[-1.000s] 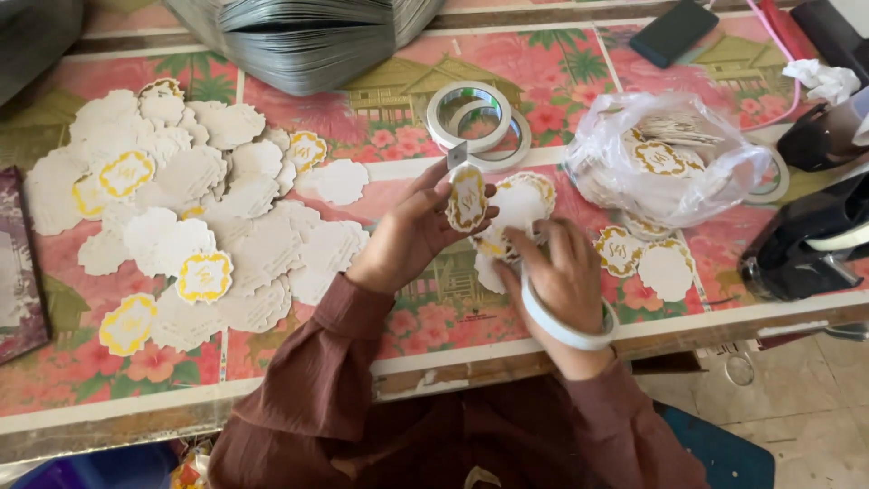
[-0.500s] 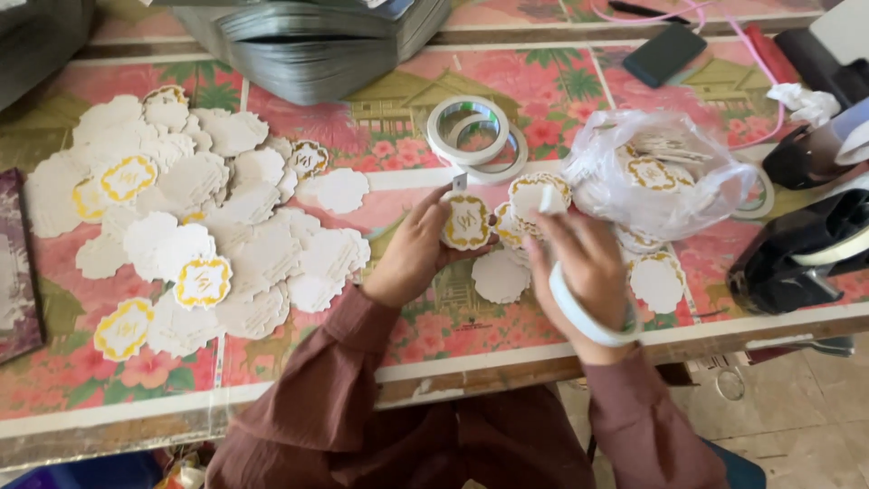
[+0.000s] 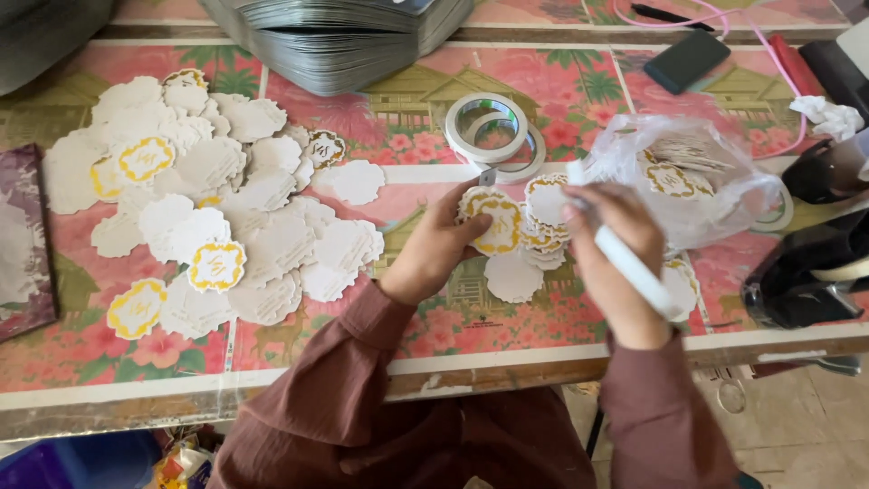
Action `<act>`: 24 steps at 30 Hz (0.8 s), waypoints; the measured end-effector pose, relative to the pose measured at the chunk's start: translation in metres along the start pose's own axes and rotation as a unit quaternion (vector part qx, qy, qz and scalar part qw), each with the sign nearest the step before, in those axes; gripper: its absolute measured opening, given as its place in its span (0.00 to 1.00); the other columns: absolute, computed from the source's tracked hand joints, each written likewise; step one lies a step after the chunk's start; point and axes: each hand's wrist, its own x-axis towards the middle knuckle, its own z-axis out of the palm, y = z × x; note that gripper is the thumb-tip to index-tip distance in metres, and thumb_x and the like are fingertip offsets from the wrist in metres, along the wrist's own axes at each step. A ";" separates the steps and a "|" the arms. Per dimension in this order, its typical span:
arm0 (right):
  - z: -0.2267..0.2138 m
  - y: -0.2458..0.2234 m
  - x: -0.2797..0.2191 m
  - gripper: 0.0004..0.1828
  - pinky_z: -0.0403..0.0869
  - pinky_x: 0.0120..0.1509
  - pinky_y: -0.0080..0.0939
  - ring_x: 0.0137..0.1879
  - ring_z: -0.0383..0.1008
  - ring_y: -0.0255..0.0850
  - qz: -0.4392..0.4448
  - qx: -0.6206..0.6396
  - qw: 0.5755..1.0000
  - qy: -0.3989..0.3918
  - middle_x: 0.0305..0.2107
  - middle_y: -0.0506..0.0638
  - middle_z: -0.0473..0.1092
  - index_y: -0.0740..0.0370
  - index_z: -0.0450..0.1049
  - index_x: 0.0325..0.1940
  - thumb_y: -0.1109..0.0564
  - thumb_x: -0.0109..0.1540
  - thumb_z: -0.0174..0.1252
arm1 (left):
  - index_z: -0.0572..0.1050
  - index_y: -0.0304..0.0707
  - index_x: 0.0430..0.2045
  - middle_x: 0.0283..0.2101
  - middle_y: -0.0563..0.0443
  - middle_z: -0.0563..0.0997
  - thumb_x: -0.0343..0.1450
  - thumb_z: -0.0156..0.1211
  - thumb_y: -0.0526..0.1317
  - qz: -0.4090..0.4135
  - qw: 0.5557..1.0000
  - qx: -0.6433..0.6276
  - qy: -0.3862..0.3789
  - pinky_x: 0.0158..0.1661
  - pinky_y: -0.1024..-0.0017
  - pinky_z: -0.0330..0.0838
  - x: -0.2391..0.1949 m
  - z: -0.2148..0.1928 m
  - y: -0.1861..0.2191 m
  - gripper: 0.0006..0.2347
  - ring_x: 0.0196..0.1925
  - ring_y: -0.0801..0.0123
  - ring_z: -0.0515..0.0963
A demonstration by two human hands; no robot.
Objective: The person applies double-sided tape to the back of small, flower-shaped paper cutouts. They pick up each cutout, apply a strip of tape, and place it onto a growing stack on the table.
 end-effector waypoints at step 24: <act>0.037 0.018 -0.036 0.13 0.69 0.47 0.54 0.44 0.73 0.58 0.139 0.038 0.990 0.008 0.29 0.61 0.69 0.68 0.72 0.34 0.54 0.63 0.62 | 0.54 0.49 0.64 0.58 0.24 0.64 0.68 0.55 0.42 0.013 0.974 0.214 0.076 0.53 0.51 0.68 -0.005 0.009 0.011 0.28 0.60 0.43 0.67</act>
